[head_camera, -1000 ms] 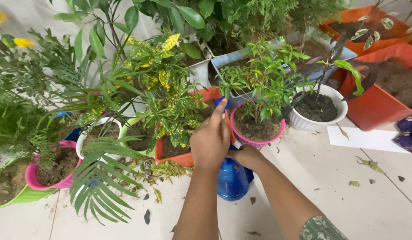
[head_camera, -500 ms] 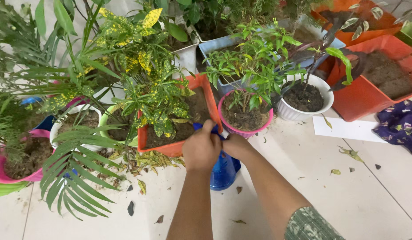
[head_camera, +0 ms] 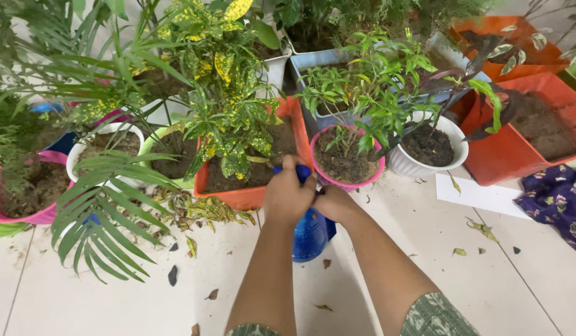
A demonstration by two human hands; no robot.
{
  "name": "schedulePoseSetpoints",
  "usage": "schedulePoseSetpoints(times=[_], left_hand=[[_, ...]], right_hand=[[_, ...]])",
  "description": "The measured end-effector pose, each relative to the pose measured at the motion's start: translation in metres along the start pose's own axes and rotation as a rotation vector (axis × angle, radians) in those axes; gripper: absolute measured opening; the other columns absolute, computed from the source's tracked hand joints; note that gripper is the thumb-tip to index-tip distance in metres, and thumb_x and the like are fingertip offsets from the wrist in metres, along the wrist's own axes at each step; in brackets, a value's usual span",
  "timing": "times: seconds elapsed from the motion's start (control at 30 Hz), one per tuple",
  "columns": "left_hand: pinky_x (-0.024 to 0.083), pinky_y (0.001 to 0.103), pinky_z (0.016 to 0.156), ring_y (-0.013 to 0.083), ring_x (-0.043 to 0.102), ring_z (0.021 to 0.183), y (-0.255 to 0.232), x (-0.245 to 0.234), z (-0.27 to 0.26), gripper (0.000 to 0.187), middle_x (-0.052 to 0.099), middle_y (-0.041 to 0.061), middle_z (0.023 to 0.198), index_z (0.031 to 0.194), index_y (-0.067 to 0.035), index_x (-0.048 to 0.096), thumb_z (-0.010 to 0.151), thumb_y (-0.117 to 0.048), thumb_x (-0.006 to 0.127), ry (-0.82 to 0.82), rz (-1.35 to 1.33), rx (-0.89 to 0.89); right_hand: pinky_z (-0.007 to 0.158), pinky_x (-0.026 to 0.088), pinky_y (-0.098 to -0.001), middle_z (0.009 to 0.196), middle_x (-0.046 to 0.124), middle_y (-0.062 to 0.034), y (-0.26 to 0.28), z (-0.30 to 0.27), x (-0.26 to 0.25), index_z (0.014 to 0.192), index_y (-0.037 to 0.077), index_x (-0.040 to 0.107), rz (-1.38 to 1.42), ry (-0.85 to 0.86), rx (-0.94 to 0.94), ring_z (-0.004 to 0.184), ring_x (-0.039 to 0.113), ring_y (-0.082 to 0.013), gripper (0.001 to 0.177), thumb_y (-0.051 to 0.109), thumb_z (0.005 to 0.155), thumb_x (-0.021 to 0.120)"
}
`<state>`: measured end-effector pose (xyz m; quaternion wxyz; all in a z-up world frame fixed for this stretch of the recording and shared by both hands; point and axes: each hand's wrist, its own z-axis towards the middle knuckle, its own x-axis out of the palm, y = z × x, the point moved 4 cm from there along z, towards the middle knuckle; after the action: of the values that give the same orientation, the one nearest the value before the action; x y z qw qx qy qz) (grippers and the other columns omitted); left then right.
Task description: The person uses a blue spray bottle to water several potted plants arranged on a tiled floor. They systematically move from one pot to the next, spraying water onto the soil and leaves of each plant.
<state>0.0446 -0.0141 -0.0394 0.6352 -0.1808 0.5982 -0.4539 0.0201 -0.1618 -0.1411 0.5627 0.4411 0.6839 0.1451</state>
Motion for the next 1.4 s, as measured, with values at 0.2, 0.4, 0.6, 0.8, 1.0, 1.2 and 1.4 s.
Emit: schedulePoseSetpoints(times=[0.2,0.4,0.6,0.8,1.0,1.2,1.4], left_hand=[[0.052,0.042,0.059,0.0276,0.066,0.059,-0.057,-0.027,0.031,0.034,0.065,0.008,0.066,0.108,-0.014,0.062,0.085,-0.036,0.074,-0.248,-0.252,0.055],[0.053,0.042,0.061,0.0294,0.068,0.064,-0.099,-0.04,0.02,0.032,0.068,0.01,0.074,0.128,-0.02,0.059,0.101,-0.038,0.062,-0.315,-0.311,0.225],[0.054,0.051,0.07,0.0409,0.072,0.08,-0.051,-0.026,0.003,0.042,0.074,0.017,0.087,0.14,-0.025,0.05,0.101,-0.042,0.055,-0.083,-0.06,0.266],[0.052,0.053,0.082,0.042,0.069,0.096,-0.009,0.007,-0.014,0.037,0.074,0.018,0.1,0.128,-0.025,0.053,0.094,-0.038,0.061,0.223,0.09,0.04],[0.054,0.049,0.081,0.0398,0.071,0.094,0.0,0.013,-0.013,0.04,0.074,0.017,0.096,0.124,-0.023,0.057,0.088,-0.034,0.071,0.202,-0.092,0.002],[0.055,0.049,0.082,0.0397,0.072,0.092,0.009,0.009,-0.01,0.047,0.075,0.019,0.094,0.111,-0.012,0.063,0.079,-0.044,0.077,0.193,-0.006,-0.019],[0.054,0.049,0.084,0.0393,0.071,0.095,0.011,0.012,-0.012,0.053,0.073,0.021,0.097,0.111,-0.013,0.068,0.077,-0.054,0.074,0.282,0.141,-0.083]], right_hand=[[0.063,0.055,-0.0346,0.083,0.076,-0.0171,0.012,-0.016,-0.006,0.125,0.003,0.065,0.15,0.044,0.038,0.064,0.07,-0.0175,0.06,0.037,0.078,0.081],[0.069,0.056,-0.0328,0.09,0.077,-0.008,0.009,-0.013,-0.01,0.116,0.002,0.072,0.113,0.018,0.024,0.073,0.072,-0.0133,0.055,0.04,0.078,0.079],[0.07,0.055,-0.0369,0.088,0.076,-0.0164,-0.003,-0.014,-0.012,0.115,0.004,0.07,0.21,0.04,0.027,0.074,0.072,-0.0236,0.05,0.036,0.077,0.077],[0.083,0.055,-0.0339,0.098,0.078,-0.0097,-0.008,-0.015,-0.019,0.116,0.001,0.075,0.052,-0.005,0.03,0.092,0.074,-0.0187,0.056,0.044,0.079,0.07],[0.086,0.053,-0.0334,0.106,0.076,-0.0063,-0.014,-0.019,-0.02,0.121,0.007,0.071,0.173,0.045,0.056,0.098,0.072,-0.0176,0.062,0.047,0.074,0.075],[0.084,0.056,-0.0346,0.104,0.079,-0.0109,-0.018,-0.004,-0.004,0.112,0.002,0.076,0.147,0.138,-0.153,0.096,0.073,-0.0193,0.053,0.035,0.07,0.075],[0.083,0.055,-0.035,0.1,0.078,-0.011,-0.025,-0.004,-0.001,0.103,0.002,0.077,-0.003,0.236,0.066,0.093,0.073,-0.0202,0.045,0.033,0.07,0.077]])
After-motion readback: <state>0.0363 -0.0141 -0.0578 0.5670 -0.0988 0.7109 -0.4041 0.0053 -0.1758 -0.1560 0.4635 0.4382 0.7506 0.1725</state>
